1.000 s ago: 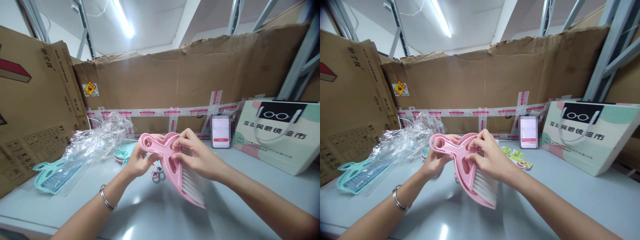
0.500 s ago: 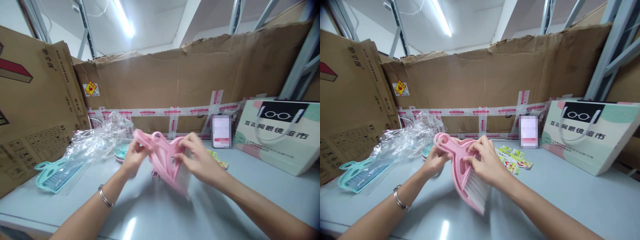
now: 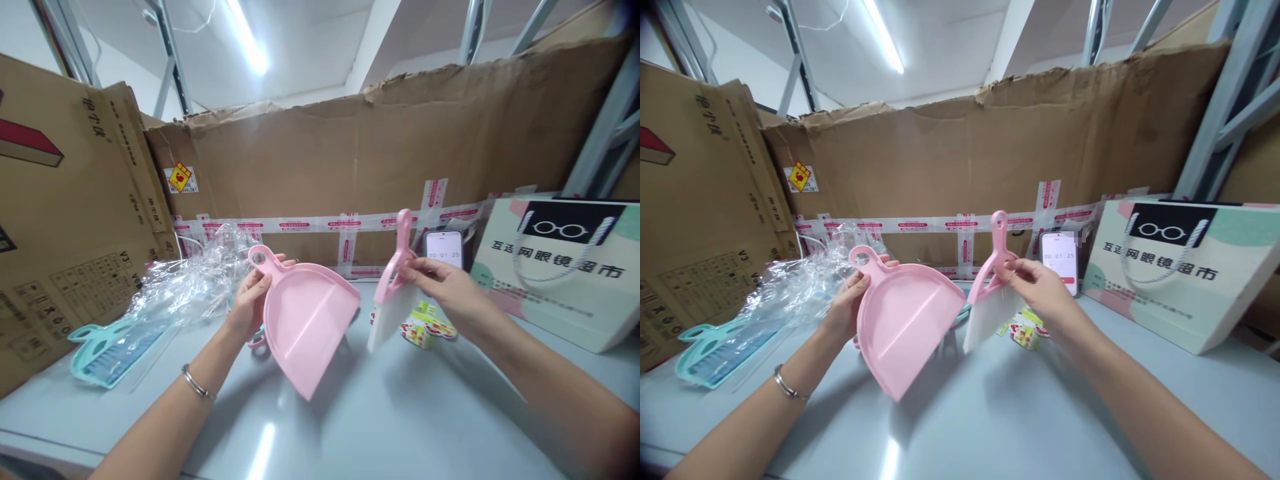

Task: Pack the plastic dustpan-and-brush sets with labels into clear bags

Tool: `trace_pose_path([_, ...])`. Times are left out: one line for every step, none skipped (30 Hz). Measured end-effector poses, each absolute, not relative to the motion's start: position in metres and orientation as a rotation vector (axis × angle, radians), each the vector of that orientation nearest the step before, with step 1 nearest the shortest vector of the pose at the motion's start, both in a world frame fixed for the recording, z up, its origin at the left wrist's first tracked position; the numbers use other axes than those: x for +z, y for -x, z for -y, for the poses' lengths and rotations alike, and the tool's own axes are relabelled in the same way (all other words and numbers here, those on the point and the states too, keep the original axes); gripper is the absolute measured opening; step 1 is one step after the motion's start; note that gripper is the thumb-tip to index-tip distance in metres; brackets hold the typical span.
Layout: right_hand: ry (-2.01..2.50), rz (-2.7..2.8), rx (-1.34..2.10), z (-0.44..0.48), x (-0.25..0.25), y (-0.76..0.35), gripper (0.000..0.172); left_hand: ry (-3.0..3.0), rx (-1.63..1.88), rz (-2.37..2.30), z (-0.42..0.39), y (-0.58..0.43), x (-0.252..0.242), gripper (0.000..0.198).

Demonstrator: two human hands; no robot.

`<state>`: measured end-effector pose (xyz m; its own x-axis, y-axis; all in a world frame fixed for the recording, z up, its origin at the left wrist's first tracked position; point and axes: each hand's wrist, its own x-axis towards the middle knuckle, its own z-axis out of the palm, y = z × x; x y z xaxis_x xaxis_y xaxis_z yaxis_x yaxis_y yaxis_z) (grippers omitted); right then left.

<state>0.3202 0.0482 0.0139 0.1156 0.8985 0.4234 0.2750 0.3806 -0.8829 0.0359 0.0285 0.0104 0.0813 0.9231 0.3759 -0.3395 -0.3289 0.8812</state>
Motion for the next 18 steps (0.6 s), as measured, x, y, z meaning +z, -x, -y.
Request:
trace_pose_path([1.151,1.378,0.704,-0.05,0.014,-0.329,0.044,-1.26,1.476,-0.68,-0.029,-0.036,0.01,0.042])
trace_pose_path([1.171,1.335,0.75,-0.051,0.014,-0.338,0.042,-1.249,1.456,-0.697,-0.03,-0.036,0.009,0.042])
trace_pose_path([1.191,1.292,0.767,-0.051,0.012,-0.347,0.04,-1.239,1.434,-0.71,-0.03,-0.036,0.007,0.042])
trace_pose_path([1.206,1.251,0.752,-0.052,0.009,-0.356,0.037,-1.229,1.411,-0.722,-0.031,-0.037,0.006,0.041])
trace_pose_path([1.216,1.206,0.747,-0.053,0.005,-0.365,0.035,-1.219,1.39,-0.733,-0.032,-0.038,0.004,0.04])
trace_pose_path([1.22,1.148,0.766,-0.054,0.0,-0.372,0.032,-1.208,1.373,-0.743,-0.033,-0.039,0.002,0.039])
trace_pose_path([1.213,1.082,0.812,-0.055,-0.005,-0.378,0.029,-1.197,1.355,-0.754,-0.034,-0.04,0.0,0.039])
trace_pose_path([1.194,1.016,0.875,-0.057,-0.01,-0.382,0.027,-1.185,1.335,-0.766,-0.034,-0.041,-0.002,0.04])
trace_pose_path([1.17,0.958,0.938,-0.058,-0.014,-0.384,0.025,-1.176,1.317,-0.773,-0.035,-0.042,-0.004,0.041])
trace_pose_path([1.146,0.922,0.996,-0.059,-0.017,-0.385,0.024,-1.169,1.302,-0.777,-0.035,-0.042,-0.005,0.042])
trace_pose_path([1.125,0.905,1.036,-0.059,-0.019,-0.383,0.023,-1.165,1.285,-0.777,-0.035,-0.043,-0.006,0.042])
trace_pose_path([1.111,0.902,1.057,-0.059,-0.02,-0.382,0.023,-1.166,1.27,-0.774,-0.035,-0.043,-0.007,0.04])
trace_pose_path([1.107,0.903,1.058,-0.059,-0.02,-0.379,0.023,-1.171,1.258,-0.77,-0.035,-0.044,-0.008,0.039])
trace_pose_path([1.106,0.908,1.05,-0.058,-0.019,-0.377,0.024,-1.177,1.248,-0.769,-0.034,-0.045,-0.008,0.038])
trace_pose_path([1.104,0.919,1.033,-0.057,-0.018,-0.374,0.026,-1.188,1.235,-0.774,-0.034,-0.045,-0.009,0.037])
trace_pose_path([1.105,0.935,1.0,-0.055,-0.016,-0.372,0.028,-1.203,1.221,-0.785,-0.033,-0.046,-0.01,0.037])
trace_pose_path([1.116,0.953,0.943,-0.053,-0.015,-0.37,0.029,-1.222,1.207,-0.802,-0.033,-0.048,-0.01,0.038])
trace_pose_path([1.14,0.985,0.875,-0.05,-0.013,-0.369,0.03,-1.242,1.197,-0.826,-0.032,-0.049,-0.011,0.038])
